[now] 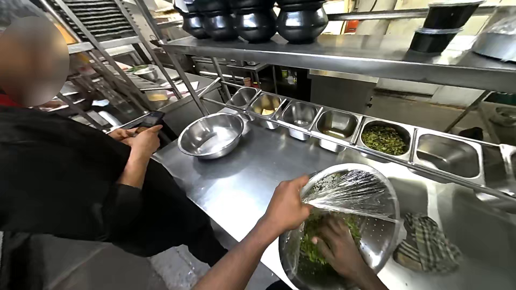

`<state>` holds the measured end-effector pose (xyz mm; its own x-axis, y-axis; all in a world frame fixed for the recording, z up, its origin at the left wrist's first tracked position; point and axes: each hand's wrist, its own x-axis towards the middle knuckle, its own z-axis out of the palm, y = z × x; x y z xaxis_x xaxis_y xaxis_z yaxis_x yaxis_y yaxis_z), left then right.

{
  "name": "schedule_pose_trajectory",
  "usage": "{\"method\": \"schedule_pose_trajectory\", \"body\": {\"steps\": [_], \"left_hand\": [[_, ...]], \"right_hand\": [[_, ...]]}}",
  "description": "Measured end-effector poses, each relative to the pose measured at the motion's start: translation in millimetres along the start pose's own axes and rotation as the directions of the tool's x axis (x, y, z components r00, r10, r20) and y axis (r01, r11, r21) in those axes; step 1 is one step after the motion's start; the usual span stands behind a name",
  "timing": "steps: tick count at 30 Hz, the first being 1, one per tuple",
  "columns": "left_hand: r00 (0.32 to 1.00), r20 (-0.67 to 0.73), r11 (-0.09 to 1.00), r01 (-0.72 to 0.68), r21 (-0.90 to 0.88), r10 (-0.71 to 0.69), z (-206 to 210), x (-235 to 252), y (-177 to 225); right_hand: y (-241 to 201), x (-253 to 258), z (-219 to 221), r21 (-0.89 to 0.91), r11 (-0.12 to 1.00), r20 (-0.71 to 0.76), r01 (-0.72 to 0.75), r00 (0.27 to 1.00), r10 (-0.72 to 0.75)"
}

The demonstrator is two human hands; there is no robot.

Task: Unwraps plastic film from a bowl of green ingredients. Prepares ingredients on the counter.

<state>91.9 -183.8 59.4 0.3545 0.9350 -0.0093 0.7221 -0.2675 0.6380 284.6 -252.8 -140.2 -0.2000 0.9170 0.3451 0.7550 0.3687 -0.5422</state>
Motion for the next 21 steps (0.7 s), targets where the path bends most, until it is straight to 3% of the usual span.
{"method": "schedule_pose_trajectory", "body": {"steps": [1,3,5,6,8,11,17,19,21], "left_hand": [[1.0,-0.001,1.0,0.002,0.002,-0.002,-0.6,0.6,-0.7],[1.0,-0.003,1.0,0.003,0.0,-0.003,-0.4,0.0,-0.9],[1.0,0.007,1.0,0.009,0.005,-0.009,0.7,-1.4,4.6],[1.0,0.015,1.0,0.009,0.006,-0.009,1.2,-1.8,9.1],[1.0,0.029,1.0,0.004,0.006,-0.004,2.5,-0.5,19.1],[1.0,0.027,1.0,0.002,0.01,-0.002,5.6,3.3,28.2],[0.999,0.041,1.0,0.014,0.002,-0.014,6.8,6.3,42.5],[0.999,0.05,1.0,0.019,-0.002,-0.019,8.0,5.7,45.0],[0.999,0.053,1.0,0.008,-0.013,-0.007,10.4,5.0,45.8]], "right_hand": [[3.8,-4.5,-5.2,0.057,0.998,-0.014,-0.009,1.0,0.01],[15.4,-6.0,-20.6,0.124,0.989,-0.181,-0.075,0.979,0.097],[28.7,1.4,-32.0,0.097,0.977,-0.317,-0.188,0.925,0.209],[33.5,3.8,-33.0,0.078,0.966,-0.302,-0.248,0.917,0.259],[31.4,2.1,-30.8,0.113,0.914,-0.122,-0.391,0.907,0.403],[11.5,-7.4,-16.4,0.259,0.789,0.034,-0.557,0.822,0.569],[-46.8,-10.0,7.2,0.682,0.394,0.148,-0.616,0.643,0.751],[-70.5,-3.0,6.0,0.748,0.325,0.161,-0.579,0.634,0.757],[-91.4,4.1,1.6,0.763,0.327,0.145,-0.557,0.641,0.754]]}}
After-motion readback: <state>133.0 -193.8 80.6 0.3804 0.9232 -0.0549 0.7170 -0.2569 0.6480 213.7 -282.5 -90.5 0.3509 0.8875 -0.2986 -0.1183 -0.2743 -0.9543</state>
